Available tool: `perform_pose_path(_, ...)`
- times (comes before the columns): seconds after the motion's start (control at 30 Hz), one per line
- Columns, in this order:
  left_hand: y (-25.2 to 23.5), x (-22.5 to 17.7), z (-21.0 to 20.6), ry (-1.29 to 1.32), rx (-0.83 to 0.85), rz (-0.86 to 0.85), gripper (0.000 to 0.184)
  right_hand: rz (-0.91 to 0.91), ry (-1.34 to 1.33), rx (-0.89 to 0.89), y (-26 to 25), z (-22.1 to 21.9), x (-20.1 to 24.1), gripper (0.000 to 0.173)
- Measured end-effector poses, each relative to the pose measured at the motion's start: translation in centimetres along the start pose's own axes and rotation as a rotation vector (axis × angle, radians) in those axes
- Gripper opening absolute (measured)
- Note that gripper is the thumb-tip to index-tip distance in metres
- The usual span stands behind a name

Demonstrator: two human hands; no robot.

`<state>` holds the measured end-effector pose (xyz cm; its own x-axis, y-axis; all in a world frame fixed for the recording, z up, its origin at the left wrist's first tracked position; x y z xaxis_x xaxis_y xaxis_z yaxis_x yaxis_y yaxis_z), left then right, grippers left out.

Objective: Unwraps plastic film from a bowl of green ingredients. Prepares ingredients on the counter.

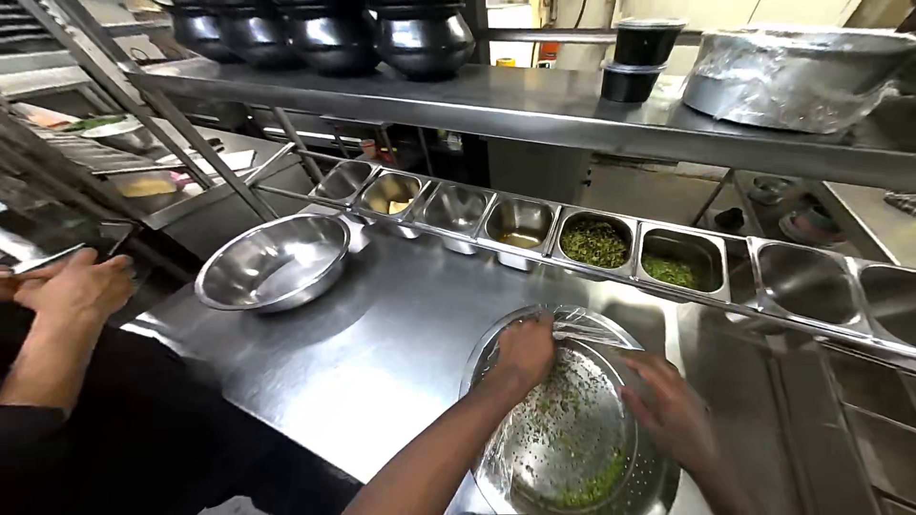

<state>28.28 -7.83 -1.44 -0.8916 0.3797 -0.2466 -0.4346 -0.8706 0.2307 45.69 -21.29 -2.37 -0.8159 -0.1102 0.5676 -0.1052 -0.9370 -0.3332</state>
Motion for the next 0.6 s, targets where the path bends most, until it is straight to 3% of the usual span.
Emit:
perform_pose_path(0.07, 0.2, -0.2, 0.4, 0.000, 0.002, 0.020, 0.035, -0.252, 0.181, -0.137, 1.6, 0.8, -1.6, 0.061)
perform_pose_path(0.1, 0.3, -0.2, 0.5, 0.004, 0.008, 0.024, 0.036, -0.437, 0.203, -0.092, 2.3, 0.6, -2.9, 0.073)
perform_pose_path(0.13, 0.3, -0.3, 0.7, 0.009, 0.017, 0.022, 0.036, -0.604, 0.166, -0.010, 3.1, 0.0, -4.5, 0.076)
perform_pose_path(0.2, 0.4, -0.3, 1.2, 0.023, 0.033, 0.012, 0.035, -0.770, -0.025, 0.131, 4.5, -1.7, -7.0, 0.066)
perform_pose_path(0.3, 0.0, 0.7, 2.3, 0.005, -0.041, -0.011, 0.033, -0.753, -0.228, 0.134, 5.2, -2.6, -7.2, 0.045)
perform_pose_path(0.4, -1.1, 2.2, 3.8, -0.038, -0.123, -0.035, 0.034, -0.727, -0.310, 0.053, 5.3, -1.8, -4.9, 0.045)
perform_pose_path(0.53, -1.8, 4.4, 5.9, -0.069, -0.049, 0.041, 0.033, -0.684, -0.329, 0.032, 5.6, -1.1, -2.1, 0.045)
perform_pose_path(0.6, -2.7, 6.7, 6.5, 0.057, -0.051, 0.070, 0.032, -0.662, -0.345, 0.014, 6.5, -0.7, -1.8, 0.048)
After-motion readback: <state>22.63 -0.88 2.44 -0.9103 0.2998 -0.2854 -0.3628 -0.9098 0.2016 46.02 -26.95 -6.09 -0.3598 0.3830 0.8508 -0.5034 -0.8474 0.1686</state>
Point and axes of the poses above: each hand's wrist, its own y-axis away from the middle knuckle, its own z-axis out of the back of the hand, x = y × z, the point moved 8 cm from there along -y, towards the middle knuckle, and after that the axes turned 2 degrees about -y, right-handed, at the moved point
